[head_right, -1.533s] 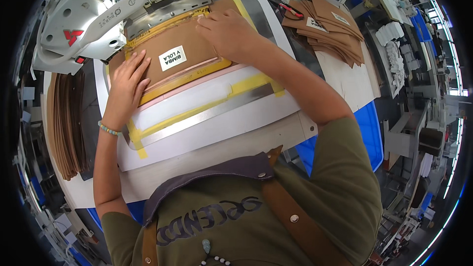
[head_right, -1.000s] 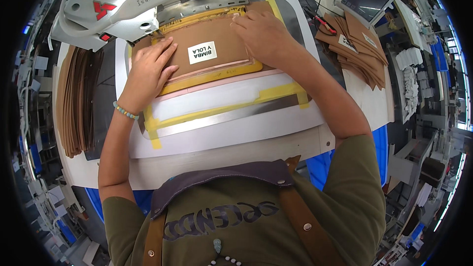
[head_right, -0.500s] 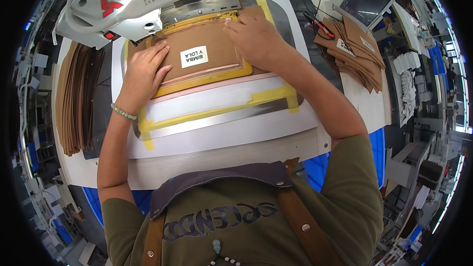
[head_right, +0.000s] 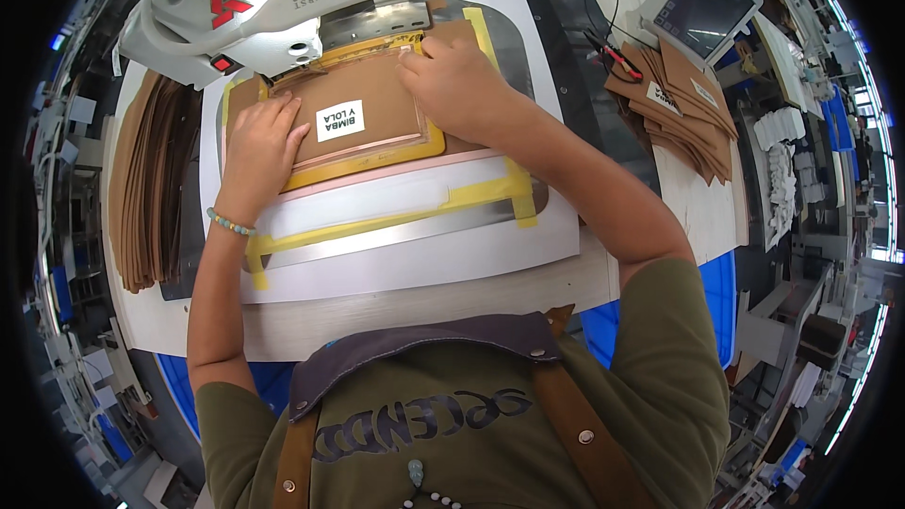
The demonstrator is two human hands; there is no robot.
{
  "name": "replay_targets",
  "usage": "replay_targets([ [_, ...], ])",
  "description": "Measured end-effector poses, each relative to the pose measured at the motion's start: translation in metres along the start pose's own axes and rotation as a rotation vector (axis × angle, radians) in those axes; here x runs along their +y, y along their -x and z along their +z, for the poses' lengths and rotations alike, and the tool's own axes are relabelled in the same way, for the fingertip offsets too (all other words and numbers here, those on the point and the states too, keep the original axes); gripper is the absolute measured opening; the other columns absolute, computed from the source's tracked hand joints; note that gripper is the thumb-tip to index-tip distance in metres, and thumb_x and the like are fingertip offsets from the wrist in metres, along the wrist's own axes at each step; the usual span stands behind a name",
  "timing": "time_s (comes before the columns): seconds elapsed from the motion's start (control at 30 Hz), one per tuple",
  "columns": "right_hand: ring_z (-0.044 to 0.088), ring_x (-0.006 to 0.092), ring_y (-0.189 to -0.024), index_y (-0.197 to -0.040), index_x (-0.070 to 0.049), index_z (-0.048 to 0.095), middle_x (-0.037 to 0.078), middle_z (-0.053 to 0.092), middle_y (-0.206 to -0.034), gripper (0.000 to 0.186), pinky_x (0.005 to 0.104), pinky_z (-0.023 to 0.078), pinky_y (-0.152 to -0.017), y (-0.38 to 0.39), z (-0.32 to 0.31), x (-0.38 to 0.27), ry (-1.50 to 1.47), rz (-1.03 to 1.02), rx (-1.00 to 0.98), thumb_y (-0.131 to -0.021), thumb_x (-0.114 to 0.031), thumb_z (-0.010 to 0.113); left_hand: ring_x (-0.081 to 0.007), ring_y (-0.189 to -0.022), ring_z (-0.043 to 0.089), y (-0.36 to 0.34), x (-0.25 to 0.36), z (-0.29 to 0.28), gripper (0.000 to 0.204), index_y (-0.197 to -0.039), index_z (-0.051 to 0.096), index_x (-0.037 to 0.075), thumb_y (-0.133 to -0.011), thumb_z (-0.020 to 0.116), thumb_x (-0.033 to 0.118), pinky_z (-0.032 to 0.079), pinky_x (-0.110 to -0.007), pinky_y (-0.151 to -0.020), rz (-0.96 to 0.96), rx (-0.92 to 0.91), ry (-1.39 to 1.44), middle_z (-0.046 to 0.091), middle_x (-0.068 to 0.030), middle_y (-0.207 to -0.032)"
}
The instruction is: The person aligns fabric pieces and labels into a sewing machine jig, operates the machine to stitch the labels, trims excess material with snips, and places the sewn pieces into a bin.
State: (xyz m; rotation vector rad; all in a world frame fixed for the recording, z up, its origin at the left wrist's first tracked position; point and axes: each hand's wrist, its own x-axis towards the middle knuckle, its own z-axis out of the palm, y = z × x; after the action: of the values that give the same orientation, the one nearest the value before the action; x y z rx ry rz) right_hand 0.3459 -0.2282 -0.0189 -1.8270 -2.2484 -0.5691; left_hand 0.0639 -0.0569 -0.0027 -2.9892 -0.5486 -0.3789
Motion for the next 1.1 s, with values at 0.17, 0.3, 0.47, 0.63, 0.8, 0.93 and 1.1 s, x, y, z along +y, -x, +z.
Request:
replay_targets([
  [0.17,0.065,0.0199,-0.106,-0.113,-0.008,0.074,0.002,0.074,-0.12,0.025,0.0347,0.054,-0.08,-0.006,0.009,-0.005,-0.022,-0.003,0.033,-0.089,-0.016,0.071,-0.0363,-0.135,0.06,-0.011,0.032,0.013,0.044,-0.143,0.065,0.001,-0.104,0.067,0.023,0.044,-0.046,-0.117,0.078,0.02,0.311,0.065,-0.0157,-0.147],
  [0.3,0.065,0.0192,-0.098,-0.093,-0.01,0.073,-0.001,0.071,-0.1,0.012,0.0349,0.051,-0.069,-0.024,0.014,-0.02,-0.063,-0.04,0.197,-0.083,-0.017,0.072,-0.0369,-0.141,0.055,-0.008,0.034,0.011,0.047,-0.148,0.062,0.004,-0.105,0.065,0.023,0.045,-0.047,-0.117,0.119,0.011,0.234,0.06,-0.0139,-0.154],
  [0.47,0.065,0.02,-0.106,-0.12,-0.007,0.078,0.001,0.075,-0.128,0.033,0.0327,0.056,-0.078,-0.041,0.009,-0.035,-0.026,-0.018,-0.004,-0.091,-0.022,0.075,-0.0368,-0.143,0.054,-0.001,0.022,0.001,0.046,-0.146,0.063,0.002,-0.105,0.066,0.023,0.045,-0.047,-0.117,0.085,-0.035,0.187,0.059,-0.0154,-0.154],
  [0.63,0.065,0.0198,-0.107,-0.122,-0.007,0.077,0.001,0.075,-0.129,0.033,0.0327,0.056,-0.081,-0.068,0.004,-0.056,-0.044,-0.045,0.01,-0.093,-0.024,0.075,-0.0377,-0.141,0.055,0.01,0.0,-0.009,0.045,-0.145,0.063,0.0,-0.105,0.066,0.02,0.046,-0.047,-0.117,0.072,-0.029,0.351,0.06,-0.0178,-0.153],
  [0.8,0.062,0.0253,-0.128,-0.135,-0.008,0.07,0.007,0.067,-0.146,0.042,0.0384,0.053,-0.102,-0.064,-0.026,-0.06,-0.279,-0.064,-0.077,-0.097,-0.026,0.073,-0.0364,-0.136,0.059,0.015,-0.014,-0.009,0.041,-0.141,0.065,-0.001,-0.104,0.066,0.017,0.049,-0.046,-0.114,0.135,0.087,0.311,0.063,-0.0167,-0.148],
  [0.93,0.056,0.0294,-0.139,-0.138,-0.008,0.068,0.01,0.059,-0.155,0.043,0.0427,0.049,-0.108,-0.032,-0.054,-0.048,-0.366,-0.008,-0.172,-0.098,-0.024,0.072,-0.038,-0.139,0.056,0.017,-0.019,-0.012,0.043,-0.145,0.061,-0.001,-0.104,0.064,0.011,0.047,-0.046,-0.117,0.099,0.045,0.344,0.061,-0.0178,-0.15],
  [1.1,0.056,0.0311,-0.139,-0.128,-0.006,0.07,0.015,0.061,-0.15,0.034,0.0447,0.049,-0.108,-0.01,-0.07,-0.036,-0.339,0.029,-0.084,-0.098,-0.022,0.072,-0.0373,-0.137,0.057,0.016,-0.026,-0.015,0.041,-0.143,0.062,-0.001,-0.103,0.063,0.009,0.046,-0.045,-0.117,0.099,0.031,0.296,0.062,-0.0169,-0.149],
])
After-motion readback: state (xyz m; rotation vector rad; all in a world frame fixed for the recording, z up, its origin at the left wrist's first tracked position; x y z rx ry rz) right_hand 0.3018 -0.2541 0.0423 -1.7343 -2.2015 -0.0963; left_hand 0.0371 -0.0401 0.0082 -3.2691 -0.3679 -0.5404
